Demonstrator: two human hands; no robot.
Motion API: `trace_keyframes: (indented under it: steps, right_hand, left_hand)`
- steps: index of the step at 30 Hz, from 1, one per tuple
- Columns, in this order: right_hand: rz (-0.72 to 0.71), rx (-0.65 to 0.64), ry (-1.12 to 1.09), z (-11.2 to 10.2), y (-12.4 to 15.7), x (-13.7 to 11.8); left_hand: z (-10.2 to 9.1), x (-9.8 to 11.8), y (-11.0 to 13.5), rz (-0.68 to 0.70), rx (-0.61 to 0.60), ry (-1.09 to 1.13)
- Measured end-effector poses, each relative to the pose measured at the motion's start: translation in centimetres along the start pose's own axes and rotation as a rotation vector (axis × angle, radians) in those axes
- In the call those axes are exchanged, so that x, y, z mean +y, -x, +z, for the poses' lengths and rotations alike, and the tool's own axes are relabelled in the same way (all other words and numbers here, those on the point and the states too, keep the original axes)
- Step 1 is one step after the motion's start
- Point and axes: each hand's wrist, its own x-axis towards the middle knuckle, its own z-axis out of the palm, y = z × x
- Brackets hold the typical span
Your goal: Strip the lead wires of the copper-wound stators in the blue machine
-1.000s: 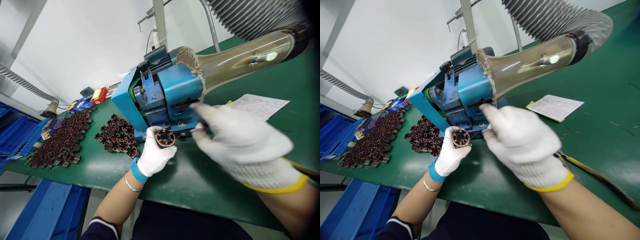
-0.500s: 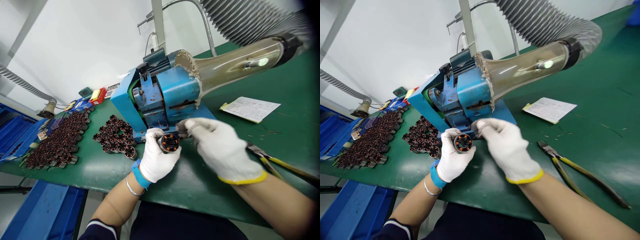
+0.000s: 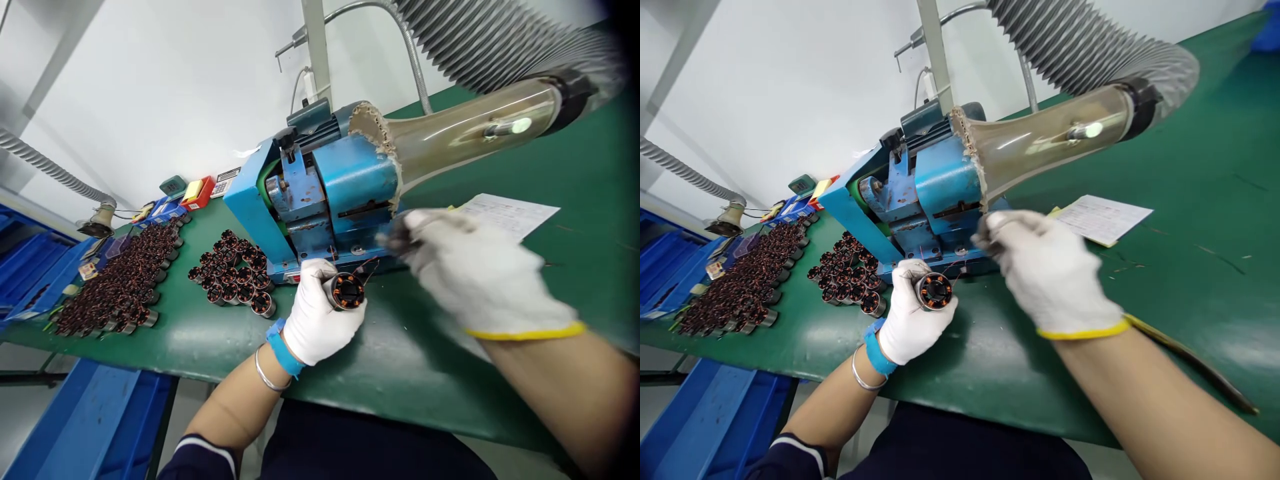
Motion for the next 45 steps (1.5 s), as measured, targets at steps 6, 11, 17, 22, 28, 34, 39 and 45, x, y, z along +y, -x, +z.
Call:
trace_keyframes:
  steps: [6, 11, 17, 22, 28, 34, 39, 45]
  right_hand:
    - [0.306, -0.133, 0.239, 0.3, 0.5, -1.5]
    - [0.211, -0.147, -0.113, 2.9, 3.0, -0.5]
    - [0.236, -0.108, -0.279, 3.4, 2.5, 0.4]
    - [0.232, -0.03, -0.288, 3.8, 1.7, -0.1]
    - [0.241, 0.044, -0.176, 3.7, 1.1, -0.8]
    - [0.28, 0.059, -0.128, 3.4, 1.2, -1.5]
    - [0.284, 0.053, -0.164, 3.3, 1.1, -1.4]
    - [0.242, 0.077, -0.139, 3.5, 1.5, -2.1]
  left_hand:
    - [1.3, 0.4, -0.3, -0.324, 0.11, 0.098]
    - [2.5, 1.0, -1.2, -0.441, 0.081, 0.285]
    - [2.5, 1.3, -3.3, -0.521, 0.1, 0.238]
    - [2.5, 1.6, -5.4, -0.504, 0.07, 0.135]
    - [2.7, 2.2, -6.4, -0.509, 0.049, 0.022]
    - [2.8, 2.8, -7.1, -0.541, 0.011, -0.021]
    - [3.0, 2.7, -6.8, -0.476, 0.051, -0.081]
    - [2.9, 2.3, -6.7, -0.473, 0.035, -0.033]
